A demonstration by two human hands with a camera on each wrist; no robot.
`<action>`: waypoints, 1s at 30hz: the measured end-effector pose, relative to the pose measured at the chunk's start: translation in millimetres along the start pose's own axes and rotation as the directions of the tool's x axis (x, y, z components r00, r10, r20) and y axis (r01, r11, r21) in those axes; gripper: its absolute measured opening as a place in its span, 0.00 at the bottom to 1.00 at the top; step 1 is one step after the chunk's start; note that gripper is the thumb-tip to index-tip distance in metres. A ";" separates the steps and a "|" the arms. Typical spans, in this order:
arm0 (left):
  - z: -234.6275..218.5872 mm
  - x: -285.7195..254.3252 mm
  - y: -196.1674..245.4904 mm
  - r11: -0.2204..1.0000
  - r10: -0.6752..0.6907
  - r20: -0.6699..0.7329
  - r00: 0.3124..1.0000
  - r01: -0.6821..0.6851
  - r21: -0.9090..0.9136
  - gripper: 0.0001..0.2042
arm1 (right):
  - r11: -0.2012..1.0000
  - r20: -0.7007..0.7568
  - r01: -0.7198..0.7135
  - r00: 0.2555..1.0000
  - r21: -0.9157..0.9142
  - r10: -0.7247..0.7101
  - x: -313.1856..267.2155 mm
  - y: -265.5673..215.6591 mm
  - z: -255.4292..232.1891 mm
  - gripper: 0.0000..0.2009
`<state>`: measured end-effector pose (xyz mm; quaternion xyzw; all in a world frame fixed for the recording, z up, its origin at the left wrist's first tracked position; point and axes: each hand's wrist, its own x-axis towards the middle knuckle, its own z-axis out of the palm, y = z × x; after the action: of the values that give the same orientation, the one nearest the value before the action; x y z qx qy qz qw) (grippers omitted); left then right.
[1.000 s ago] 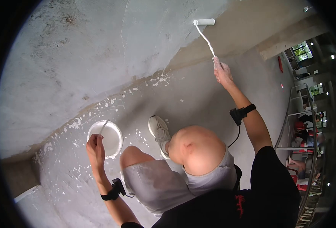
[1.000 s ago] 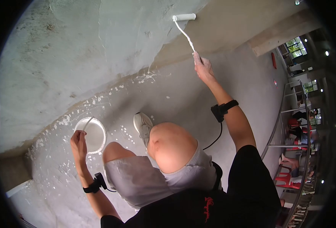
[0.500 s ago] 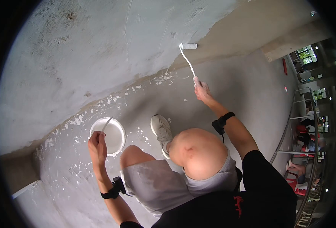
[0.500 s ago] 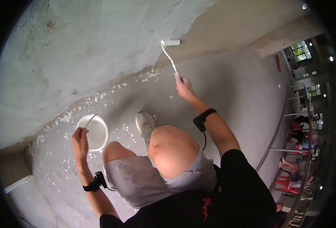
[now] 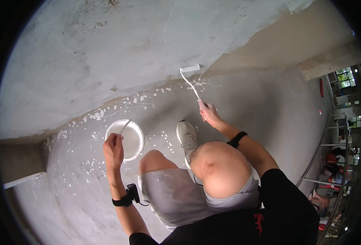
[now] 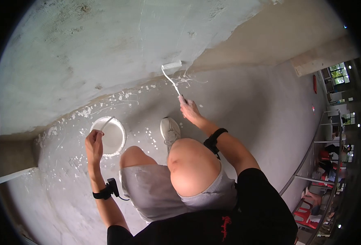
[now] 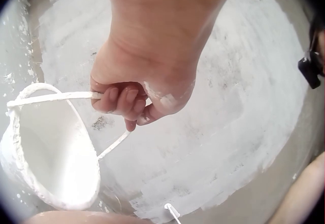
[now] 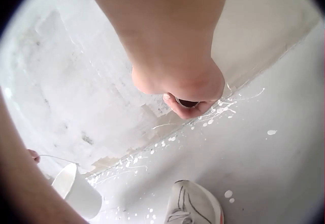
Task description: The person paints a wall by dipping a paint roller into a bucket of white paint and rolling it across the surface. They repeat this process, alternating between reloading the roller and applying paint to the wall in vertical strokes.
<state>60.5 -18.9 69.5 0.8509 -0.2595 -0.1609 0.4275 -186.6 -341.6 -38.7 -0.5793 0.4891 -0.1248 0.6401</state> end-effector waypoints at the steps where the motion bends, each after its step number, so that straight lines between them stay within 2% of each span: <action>1: -1.5 -1.3 -1.1 1.000 0.011 -0.003 1.000 -0.011 -0.008 0.12 | 0.998 0.005 0.036 0.999 0.048 -0.037 -2.1 -2.1 9.3 0.25; 3: -5.2 -3.9 1.0 1.000 -0.005 0.002 1.000 0.005 -0.005 0.12 | 0.993 0.009 0.070 0.997 0.097 -0.071 -8.2 -6.5 17.8 0.25; 5: -8.4 -5.3 1.1 1.000 -0.019 0.000 1.000 0.019 -0.005 0.12 | 0.989 -0.083 0.122 0.990 0.089 -0.115 -13.7 -11.8 22.7 0.25; 6: -8.7 -5.5 1.0 1.000 -0.014 0.000 1.000 0.014 -0.006 0.12 | 0.989 -0.081 0.121 0.990 0.088 -0.114 -16.4 -16.6 21.8 0.25; 8: -9.6 -6.4 0.9 1.000 -0.008 0.000 1.000 0.008 -0.009 0.12 | 0.972 -0.108 0.226 0.970 0.061 -0.219 -21.9 -29.2 14.9 0.24; 10: -10.2 -7.5 1.1 1.000 -0.001 -0.012 1.000 0.001 0.000 0.12 | 0.970 -0.114 0.241 0.965 0.039 -0.236 -30.5 -49.8 9.9 0.23; 14: -9.4 -9.4 1.1 1.000 0.002 -0.020 1.000 -0.002 -0.006 0.12 | 0.941 -0.081 0.327 0.944 0.086 -0.320 -46.4 -97.2 1.3 0.22; 17: -8.1 -9.9 0.8 1.000 -0.007 -0.014 1.000 0.007 -0.006 0.12 | 0.899 0.029 0.295 0.947 0.323 -0.321 -53.1 -133.4 -0.7 0.19; 18: -7.6 -10.2 0.9 1.000 -0.003 -0.020 1.000 0.003 -0.012 0.12 | 0.899 0.028 0.296 0.946 0.322 -0.322 -55.0 -144.5 -1.5 0.19; 20: -6.5 -10.4 1.6 1.000 -0.001 -0.031 1.000 0.000 -0.020 0.12 | 0.856 0.152 0.248 0.925 0.454 -0.349 -56.1 -163.5 -2.1 0.20; 22: -6.4 -12.2 3.6 1.000 -0.002 -0.020 1.000 0.002 -0.027 0.12 | 0.844 0.148 0.293 0.907 0.449 -0.394 -53.9 -171.0 -2.3 0.21; 25: -3.9 -13.4 4.2 0.997 0.002 -0.041 0.999 -0.005 -0.079 0.11 | 0.802 0.037 0.410 0.881 0.434 -0.471 -62.6 -179.7 6.2 0.20; 26: -3.9 -14.7 6.3 0.997 0.003 -0.053 0.999 -0.008 -0.081 0.11 | 0.799 0.044 0.415 0.877 0.434 -0.479 -65.9 -182.2 10.5 0.20; 28: -7.5 -16.8 10.7 0.995 -0.002 -0.011 1.000 0.001 -0.097 0.11 | 0.737 -0.002 0.599 0.776 0.313 -0.630 -68.0 -191.1 20.4 0.19; 30: -8.4 -16.5 5.7 0.997 -0.013 -0.018 1.000 0.012 -0.071 0.11 | 0.698 -0.017 0.658 0.731 0.282 -0.682 -65.6 -218.6 32.8 0.17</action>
<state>49.4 -6.8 79.9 0.8382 -0.2442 -0.1651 0.4589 -104.5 -338.7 176.7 -0.6300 0.1939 -0.3882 0.6441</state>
